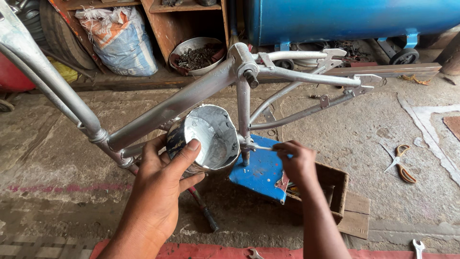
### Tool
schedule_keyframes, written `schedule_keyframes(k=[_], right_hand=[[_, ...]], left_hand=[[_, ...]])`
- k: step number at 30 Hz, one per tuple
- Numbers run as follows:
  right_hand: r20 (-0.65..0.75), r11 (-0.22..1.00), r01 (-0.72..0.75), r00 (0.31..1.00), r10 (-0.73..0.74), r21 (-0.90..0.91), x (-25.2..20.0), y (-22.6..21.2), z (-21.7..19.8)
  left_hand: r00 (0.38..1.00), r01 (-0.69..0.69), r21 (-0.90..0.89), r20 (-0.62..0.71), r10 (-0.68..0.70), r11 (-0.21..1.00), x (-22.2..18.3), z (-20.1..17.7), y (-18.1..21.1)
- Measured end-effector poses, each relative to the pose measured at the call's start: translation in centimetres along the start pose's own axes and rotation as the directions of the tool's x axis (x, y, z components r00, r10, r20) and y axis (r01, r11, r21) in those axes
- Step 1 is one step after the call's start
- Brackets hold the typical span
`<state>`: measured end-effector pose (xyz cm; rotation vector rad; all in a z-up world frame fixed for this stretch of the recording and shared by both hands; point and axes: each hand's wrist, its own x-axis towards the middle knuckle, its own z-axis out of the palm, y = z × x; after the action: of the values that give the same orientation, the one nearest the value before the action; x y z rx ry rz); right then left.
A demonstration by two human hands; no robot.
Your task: The person applies paint to a bicycle frame using a small brush, dipping it into a metal container of white paint and coating various parts of the frame including the joints and rear sections.
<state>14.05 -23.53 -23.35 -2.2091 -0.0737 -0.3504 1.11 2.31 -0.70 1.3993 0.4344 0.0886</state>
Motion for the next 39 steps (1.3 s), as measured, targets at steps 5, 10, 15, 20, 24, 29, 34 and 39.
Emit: schedule_keyframes(k=[5,10,15,20,24,29,34,39], right_hand=[[0.077,0.998,0.004,0.997,-0.009,0.068,0.3,1.4,-1.7],[0.006,0.99,-0.139,0.99,0.139,0.023,0.5,1.7,-0.7],[0.073,0.947,-0.31,0.95,0.305,0.084,0.4,1.1,0.7],[-0.037,0.986,-0.1,0.994,0.106,0.13,0.0,1.1,2.0],[-0.117,0.93,-0.343,0.926,0.358,0.129,-0.4,0.8,1.9],[-0.041,0.84,-0.497,0.855,0.517,0.22,-2.6,-1.0,-1.1],[-0.008,0.893,-0.369,0.923,0.384,0.258,-4.4,-4.7,-5.6],[-0.017,0.925,-0.311,0.946,0.322,0.218,-3.8,-13.4,-12.2]], left_hand=[[1.0,-0.002,0.009,-0.004,0.002,1.0,0.0,-0.2,0.1],[1.0,-0.006,0.015,-0.005,0.006,1.0,0.2,0.3,-0.2],[1.0,0.029,0.032,-0.012,-0.028,0.999,0.2,0.7,0.0],[1.0,0.008,0.015,-0.006,-0.008,1.0,0.0,0.9,0.1],[1.0,-0.006,-0.037,0.003,0.006,0.999,-0.2,0.6,0.3],[0.999,-0.048,-0.079,0.003,0.048,0.996,-0.1,0.4,0.5],[0.998,-0.06,-0.122,0.0,0.06,0.991,-0.5,0.5,0.6],[0.996,-0.032,-0.195,0.075,0.048,0.98,-1.4,1.6,0.4]])
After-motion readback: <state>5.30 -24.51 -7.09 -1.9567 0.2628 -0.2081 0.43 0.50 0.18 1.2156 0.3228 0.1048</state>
